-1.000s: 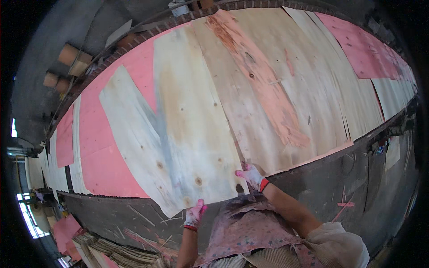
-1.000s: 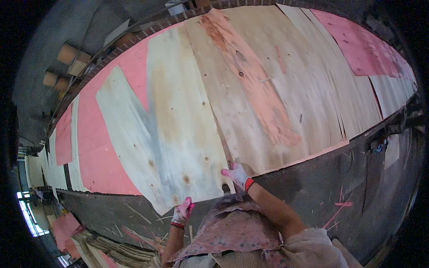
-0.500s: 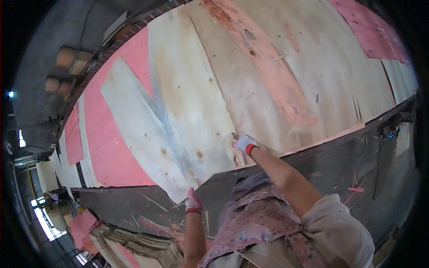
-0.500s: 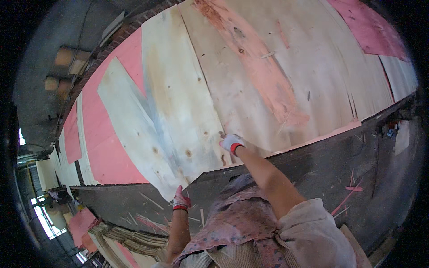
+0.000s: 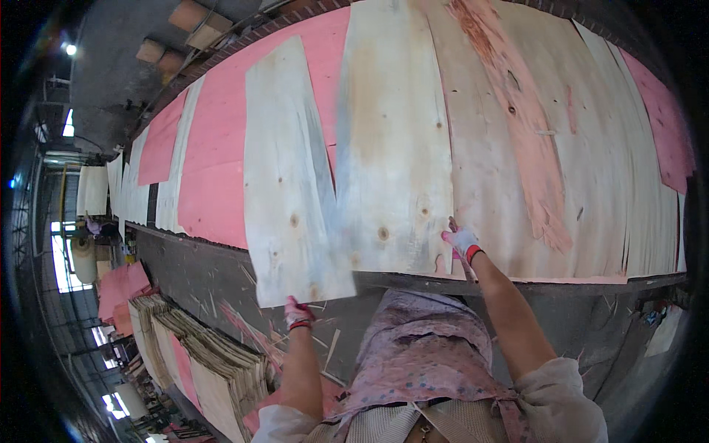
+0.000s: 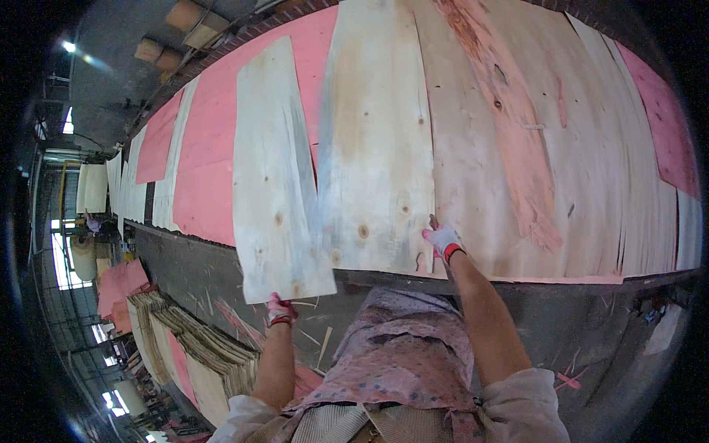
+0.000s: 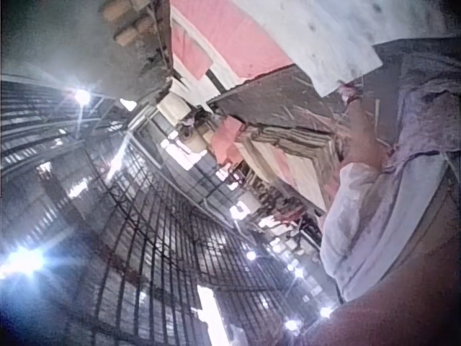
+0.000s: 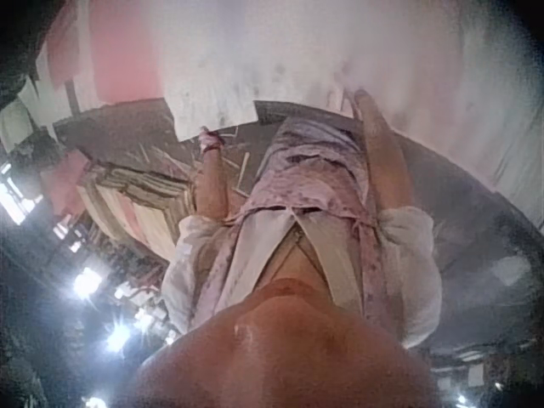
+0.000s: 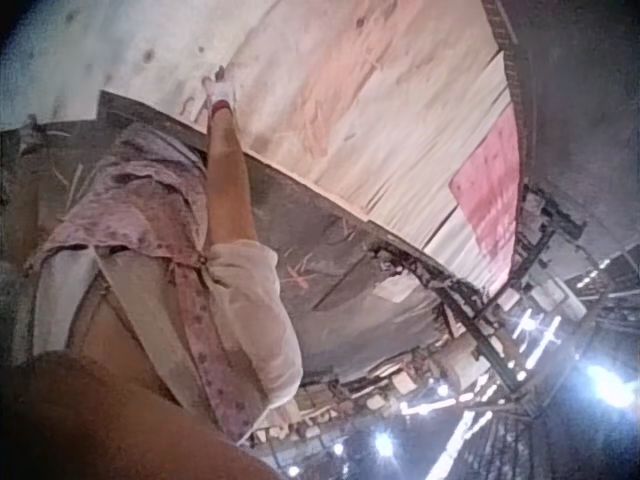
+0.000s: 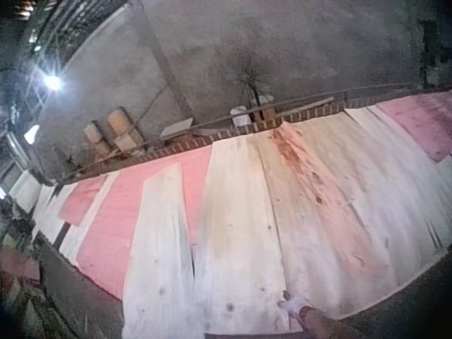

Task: The person takes wood veneer sheets from a stack and lays them across a conveyor table, presses and trims the edges with a hand tool, and then places colored veneer sheets onto the line.

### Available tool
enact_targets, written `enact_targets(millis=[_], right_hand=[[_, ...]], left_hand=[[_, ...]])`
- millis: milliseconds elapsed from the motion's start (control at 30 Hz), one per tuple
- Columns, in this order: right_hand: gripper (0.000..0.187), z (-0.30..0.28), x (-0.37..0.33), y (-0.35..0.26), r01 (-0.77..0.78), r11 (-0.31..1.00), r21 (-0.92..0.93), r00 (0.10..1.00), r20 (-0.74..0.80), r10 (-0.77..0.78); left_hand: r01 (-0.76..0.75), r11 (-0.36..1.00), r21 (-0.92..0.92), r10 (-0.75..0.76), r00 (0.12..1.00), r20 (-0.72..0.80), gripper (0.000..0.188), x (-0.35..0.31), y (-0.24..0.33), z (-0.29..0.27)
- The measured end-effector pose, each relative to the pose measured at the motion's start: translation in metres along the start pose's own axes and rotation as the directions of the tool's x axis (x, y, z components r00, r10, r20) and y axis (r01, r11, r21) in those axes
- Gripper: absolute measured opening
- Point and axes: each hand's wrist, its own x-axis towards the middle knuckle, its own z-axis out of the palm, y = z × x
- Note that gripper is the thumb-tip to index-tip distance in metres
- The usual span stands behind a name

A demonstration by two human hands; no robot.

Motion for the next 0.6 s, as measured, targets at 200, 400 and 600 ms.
enact_targets(millis=[200, 400, 600], right_hand=[[0.058, -0.013, -0.016, -0.043, 0.033, 0.652, -0.757, 0.978, -0.109, -0.175], [0.050, 0.010, -0.055, -0.106, -0.035, 0.457, -0.889, 0.940, -0.185, -0.288], [0.060, 0.206, -0.078, -0.152, 0.254, 0.954, 0.161, 0.917, 0.273, -0.290]], left_hand=[[0.271, 0.951, 0.149, -0.287, 0.595, 0.750, 0.035, 0.033, 0.139, -0.060], [-0.015, 0.993, 0.115, -0.038, 0.896, 0.442, 0.043, 0.075, 0.175, -0.042], [0.138, 0.942, 0.306, -0.292, 0.785, 0.546, 0.037, 0.100, 0.186, -0.031]])
